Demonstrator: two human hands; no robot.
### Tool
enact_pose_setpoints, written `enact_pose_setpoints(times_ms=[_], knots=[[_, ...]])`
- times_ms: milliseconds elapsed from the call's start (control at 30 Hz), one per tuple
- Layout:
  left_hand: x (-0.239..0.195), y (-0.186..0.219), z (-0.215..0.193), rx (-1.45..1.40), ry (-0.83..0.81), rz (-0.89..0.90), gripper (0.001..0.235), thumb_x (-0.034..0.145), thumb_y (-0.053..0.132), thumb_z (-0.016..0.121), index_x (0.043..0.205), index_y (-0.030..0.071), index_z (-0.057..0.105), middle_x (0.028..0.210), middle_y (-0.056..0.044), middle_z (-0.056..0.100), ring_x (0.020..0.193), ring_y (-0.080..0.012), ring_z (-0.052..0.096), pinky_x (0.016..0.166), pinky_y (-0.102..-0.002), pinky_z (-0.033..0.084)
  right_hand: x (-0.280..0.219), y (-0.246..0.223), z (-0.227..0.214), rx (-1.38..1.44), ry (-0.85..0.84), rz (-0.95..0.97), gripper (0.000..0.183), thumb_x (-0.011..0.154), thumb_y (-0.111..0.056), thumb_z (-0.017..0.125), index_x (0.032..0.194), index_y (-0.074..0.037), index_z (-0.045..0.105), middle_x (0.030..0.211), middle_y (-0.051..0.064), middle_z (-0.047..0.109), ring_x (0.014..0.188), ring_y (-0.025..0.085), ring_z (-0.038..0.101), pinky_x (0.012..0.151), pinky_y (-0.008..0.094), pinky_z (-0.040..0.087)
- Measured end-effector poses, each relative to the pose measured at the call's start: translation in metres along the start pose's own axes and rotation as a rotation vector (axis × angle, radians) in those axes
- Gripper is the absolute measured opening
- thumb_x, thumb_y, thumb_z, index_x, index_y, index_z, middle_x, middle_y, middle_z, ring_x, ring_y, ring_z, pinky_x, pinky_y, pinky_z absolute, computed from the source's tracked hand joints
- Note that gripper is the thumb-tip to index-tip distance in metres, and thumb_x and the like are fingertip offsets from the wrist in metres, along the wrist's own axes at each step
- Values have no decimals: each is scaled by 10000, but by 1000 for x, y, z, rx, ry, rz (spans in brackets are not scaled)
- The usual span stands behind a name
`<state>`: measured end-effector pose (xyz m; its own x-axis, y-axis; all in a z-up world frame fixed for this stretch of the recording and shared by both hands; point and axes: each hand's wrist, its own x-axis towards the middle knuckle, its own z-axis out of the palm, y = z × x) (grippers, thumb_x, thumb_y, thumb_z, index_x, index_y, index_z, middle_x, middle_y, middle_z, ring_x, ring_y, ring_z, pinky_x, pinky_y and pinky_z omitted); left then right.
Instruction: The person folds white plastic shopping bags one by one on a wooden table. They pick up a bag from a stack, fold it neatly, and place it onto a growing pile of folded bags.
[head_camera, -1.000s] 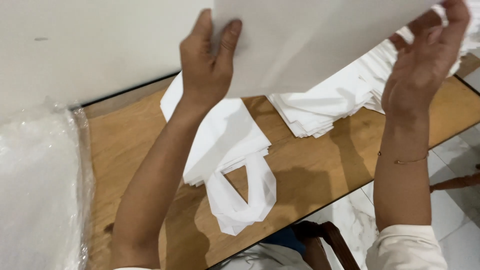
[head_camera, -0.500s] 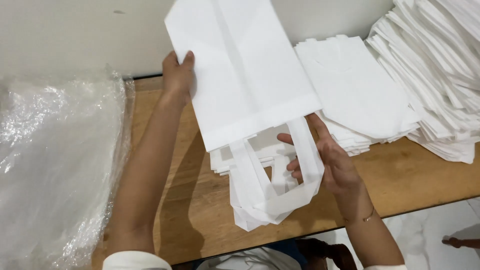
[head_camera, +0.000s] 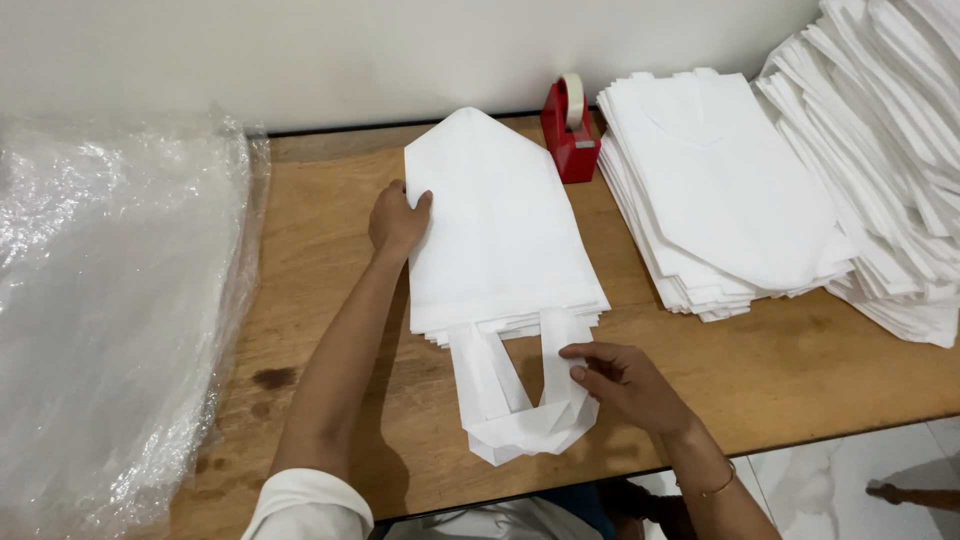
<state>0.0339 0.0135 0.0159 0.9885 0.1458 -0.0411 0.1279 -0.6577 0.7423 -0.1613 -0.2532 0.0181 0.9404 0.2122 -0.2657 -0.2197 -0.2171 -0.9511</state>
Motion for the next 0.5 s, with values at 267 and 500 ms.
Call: enact_pose_setpoints(times_ms=[267, 500], knots=[[-1, 7, 8, 126, 6, 24, 449, 838, 339, 499, 1103, -21, 459, 1014, -159, 508, 959, -298, 526, 736, -435, 475, 2, 26, -18, -13, 49, -32, 238, 769, -126, 593, 967, -14, 664, 745, 151, 663, 676, 173, 570, 653, 328, 491], [-8, 7, 3, 69, -38, 65, 594, 853, 348, 479, 1266, -31, 279, 1200, -206, 381, 1140, -332, 386, 900, -461, 380, -3, -52, -26, -376, 223, -121, 271, 770, -58, 546, 1017, 51, 564, 759, 326, 550, 711, 401, 560, 598, 488, 447]])
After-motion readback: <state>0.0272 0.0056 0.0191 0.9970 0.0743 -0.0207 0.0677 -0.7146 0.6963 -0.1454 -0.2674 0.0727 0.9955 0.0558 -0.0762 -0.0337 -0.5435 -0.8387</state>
